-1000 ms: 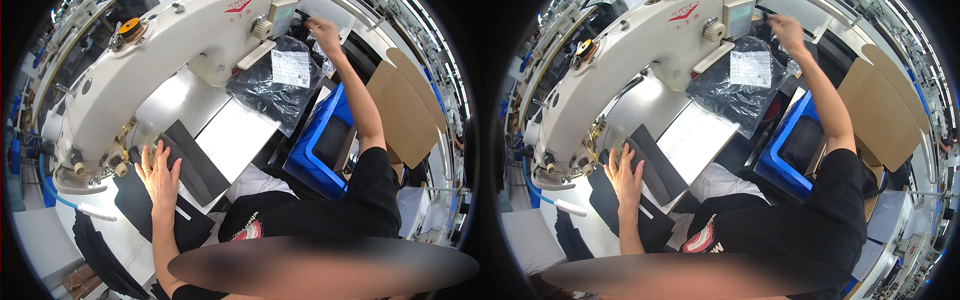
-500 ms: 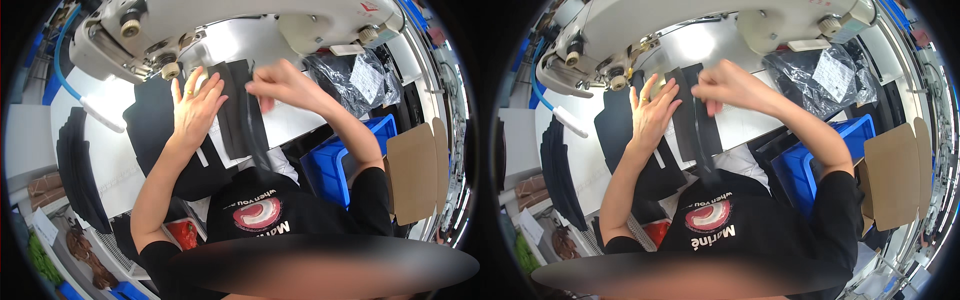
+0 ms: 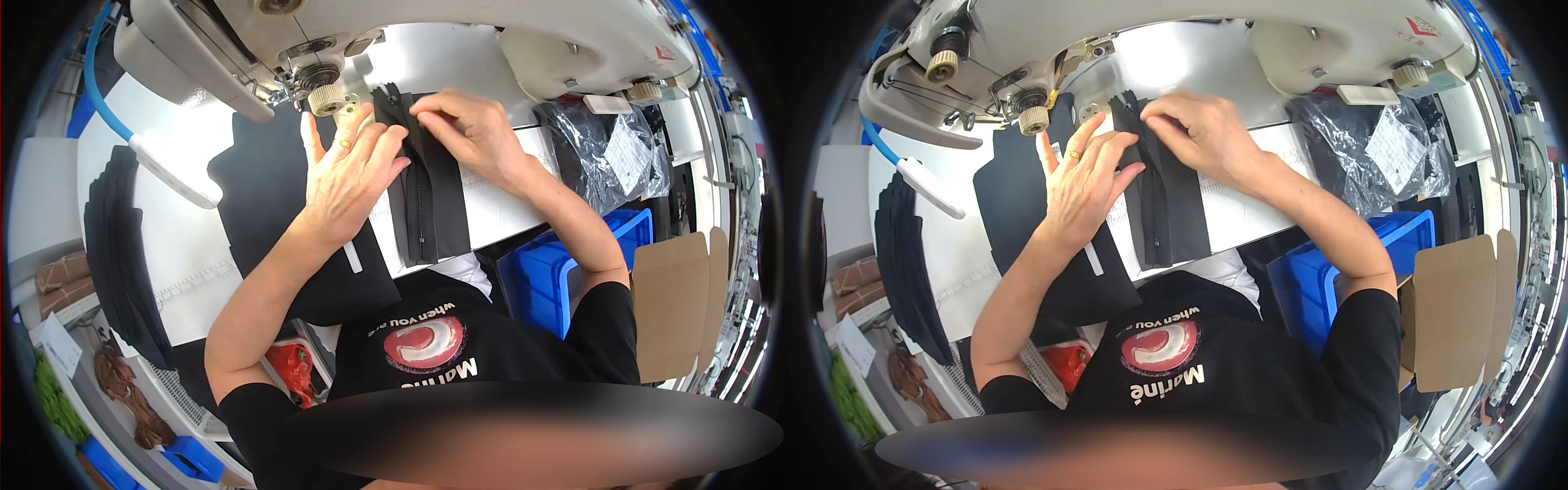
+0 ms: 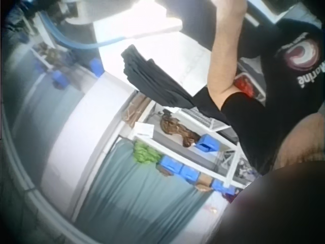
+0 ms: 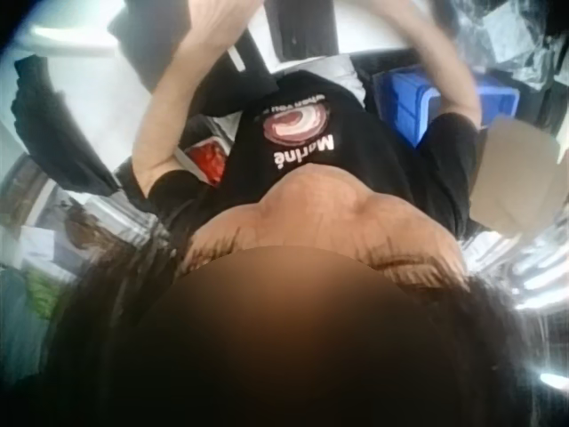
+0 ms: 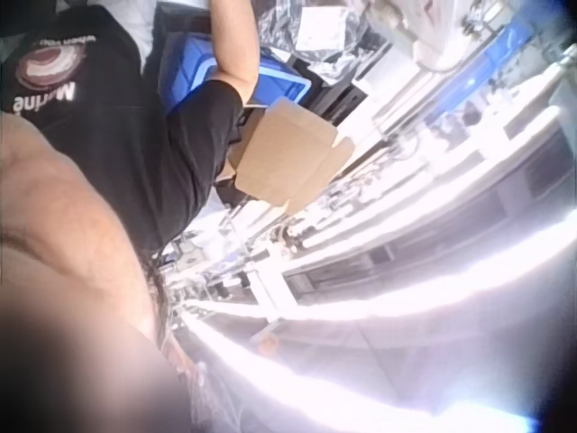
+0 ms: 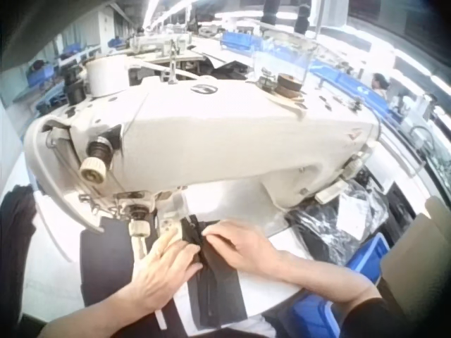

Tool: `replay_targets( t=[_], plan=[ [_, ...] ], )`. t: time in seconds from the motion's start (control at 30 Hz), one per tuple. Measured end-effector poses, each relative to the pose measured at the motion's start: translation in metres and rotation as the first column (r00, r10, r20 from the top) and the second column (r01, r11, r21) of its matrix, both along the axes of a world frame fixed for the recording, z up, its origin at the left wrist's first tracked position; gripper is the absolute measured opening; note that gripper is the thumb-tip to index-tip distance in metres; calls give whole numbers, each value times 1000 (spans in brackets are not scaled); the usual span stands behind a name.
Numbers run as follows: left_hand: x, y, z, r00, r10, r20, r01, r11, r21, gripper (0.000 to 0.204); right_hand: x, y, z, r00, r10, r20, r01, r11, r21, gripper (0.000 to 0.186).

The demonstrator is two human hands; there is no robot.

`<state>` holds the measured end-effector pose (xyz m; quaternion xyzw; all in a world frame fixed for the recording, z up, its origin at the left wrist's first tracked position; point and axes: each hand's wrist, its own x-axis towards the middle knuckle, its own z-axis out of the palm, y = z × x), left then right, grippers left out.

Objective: Sewing a zipper into a cutout on a leather panel using an industrial sewing machine.

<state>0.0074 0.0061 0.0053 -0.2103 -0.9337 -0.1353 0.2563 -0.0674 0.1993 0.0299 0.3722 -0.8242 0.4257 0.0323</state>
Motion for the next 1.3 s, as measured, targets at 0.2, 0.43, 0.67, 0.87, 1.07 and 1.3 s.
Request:
replay_targets(
  t=[0.2, 0.43, 0.67, 0.87, 1.07, 1.3],
  plan=[
    [3, 4, 9, 993, -53, -107, 26, 971, -239, 36, -8, 3, -27, 848, 53, -527, 55, 980, 189, 27],
    [-10, -3, 17, 967, -256, 6, 255, 965, 65, 29, -5, 3, -28, 847, 33, -530, 69, 983, 172, 24],
    [-2, -7, 10, 964, -254, 82, 214, 919, 332, 26, -3, 3, -25, 861, 54, -505, 53, 979, 195, 31],
    [6, -8, 4, 988, -149, -41, 147, 988, -50, 21, -3, 4, -24, 863, 49, -502, 46, 983, 176, 28],
    [9, -7, 2, 995, -60, -75, 56, 997, -51, 17, -1, 2, -22, 881, 20, -472, 74, 981, 181, 35],
    [7, -10, 3, 992, -123, -10, 123, 992, 14, 18, -2, 4, -22, 850, 92, -519, 74, 954, 290, 44]
  ],
)
